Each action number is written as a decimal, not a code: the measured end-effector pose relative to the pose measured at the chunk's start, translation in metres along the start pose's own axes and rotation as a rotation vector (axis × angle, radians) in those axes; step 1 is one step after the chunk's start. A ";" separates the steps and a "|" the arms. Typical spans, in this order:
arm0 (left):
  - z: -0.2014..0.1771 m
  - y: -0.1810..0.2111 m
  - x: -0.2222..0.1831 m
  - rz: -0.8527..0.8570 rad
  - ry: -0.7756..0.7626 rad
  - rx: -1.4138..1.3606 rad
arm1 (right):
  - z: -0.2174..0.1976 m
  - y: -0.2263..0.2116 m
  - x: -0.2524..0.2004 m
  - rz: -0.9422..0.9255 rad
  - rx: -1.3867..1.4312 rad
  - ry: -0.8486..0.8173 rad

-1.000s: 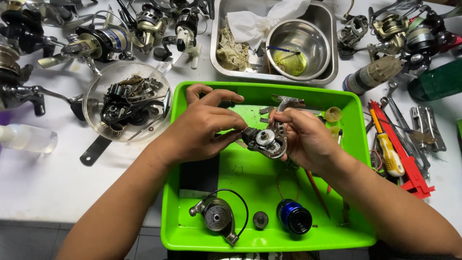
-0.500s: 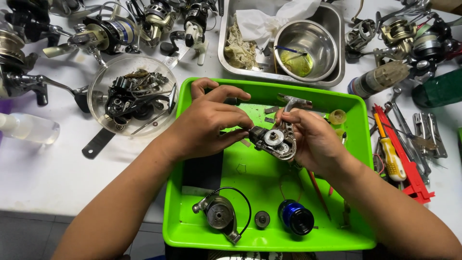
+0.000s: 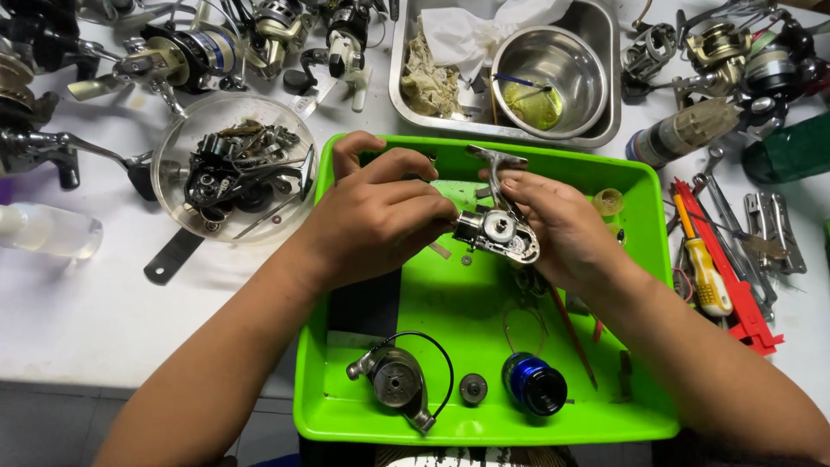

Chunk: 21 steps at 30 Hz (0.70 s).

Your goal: Assembling and lubricating the internal components of a fishing reel on a workbench.

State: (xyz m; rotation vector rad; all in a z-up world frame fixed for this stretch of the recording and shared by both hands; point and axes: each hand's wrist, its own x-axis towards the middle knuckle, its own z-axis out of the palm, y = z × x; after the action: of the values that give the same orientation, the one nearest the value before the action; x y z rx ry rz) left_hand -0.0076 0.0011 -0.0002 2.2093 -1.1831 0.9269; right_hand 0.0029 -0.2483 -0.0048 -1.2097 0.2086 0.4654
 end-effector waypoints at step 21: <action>0.001 0.008 -0.001 0.115 -0.096 0.308 | 0.003 0.007 0.002 0.014 -0.078 -0.060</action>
State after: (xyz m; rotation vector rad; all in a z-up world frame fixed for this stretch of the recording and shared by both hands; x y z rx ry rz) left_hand -0.0144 -0.0030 -0.0010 2.4717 -1.2960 1.1257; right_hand 0.0009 -0.2434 -0.0101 -1.2696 0.1484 0.5252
